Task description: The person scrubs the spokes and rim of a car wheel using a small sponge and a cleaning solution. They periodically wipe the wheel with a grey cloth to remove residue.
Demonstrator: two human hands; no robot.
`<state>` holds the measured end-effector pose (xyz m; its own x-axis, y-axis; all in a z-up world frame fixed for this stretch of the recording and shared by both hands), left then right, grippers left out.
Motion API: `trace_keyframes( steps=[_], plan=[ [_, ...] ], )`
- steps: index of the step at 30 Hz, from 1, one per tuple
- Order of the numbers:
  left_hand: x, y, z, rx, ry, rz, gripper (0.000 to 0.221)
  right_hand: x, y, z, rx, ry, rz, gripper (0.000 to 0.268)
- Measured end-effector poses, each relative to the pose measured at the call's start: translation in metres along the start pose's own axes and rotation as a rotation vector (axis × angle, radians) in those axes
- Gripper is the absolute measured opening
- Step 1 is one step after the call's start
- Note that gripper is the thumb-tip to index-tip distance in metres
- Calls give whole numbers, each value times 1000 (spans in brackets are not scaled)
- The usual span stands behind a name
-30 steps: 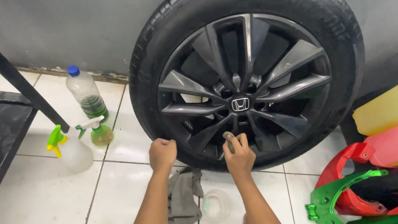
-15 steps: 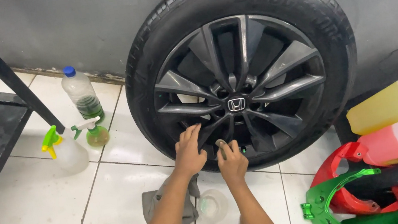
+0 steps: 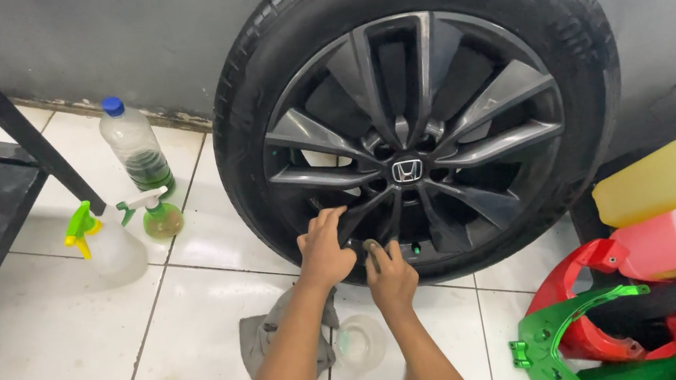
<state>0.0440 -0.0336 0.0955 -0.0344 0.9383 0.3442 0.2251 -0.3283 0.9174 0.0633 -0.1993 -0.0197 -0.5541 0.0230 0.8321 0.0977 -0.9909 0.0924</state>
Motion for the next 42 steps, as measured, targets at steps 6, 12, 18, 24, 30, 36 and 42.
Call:
trace_keyframes(
  steps=[6, 12, 18, 24, 30, 36, 42],
  plan=[
    [2, -6, 3, 4, -31, -44, 81, 29, 8, 33, -100, 137, 88, 6],
    [3, -5, 2, 18, -29, -91, 83, 1, -4, 1, 48, 1, -24, 12],
    [1, -5, 3, 26, -12, -95, 84, 46, 10, 50, -124, 208, 95, 10],
    [-2, -12, 9, 35, -5, -99, 83, 30, 8, 34, -43, 184, 36, 10],
    [-1, -13, 9, 40, 2, -103, 81, 34, 9, 36, -133, 157, 115, 10],
    [-1, -10, 8, 47, -6, -94, 81, 44, 10, 38, -140, 175, 156, 10],
    [-4, -15, 13, 26, -7, -80, 79, 16, 5, 17, -31, 26, 68, 14]
  ],
)
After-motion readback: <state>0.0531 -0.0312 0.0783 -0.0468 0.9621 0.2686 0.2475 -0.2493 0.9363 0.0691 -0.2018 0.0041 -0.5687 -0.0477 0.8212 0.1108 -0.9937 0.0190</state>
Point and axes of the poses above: each hand's wrist, its own z-axis towards the middle knuckle, its own x-axis out of the back of the hand, y = z × x, the point moved 6 cm from there along z, towards the middle knuckle, and after that the axes turned 14 degrees about -z, right-handed, at the moved point
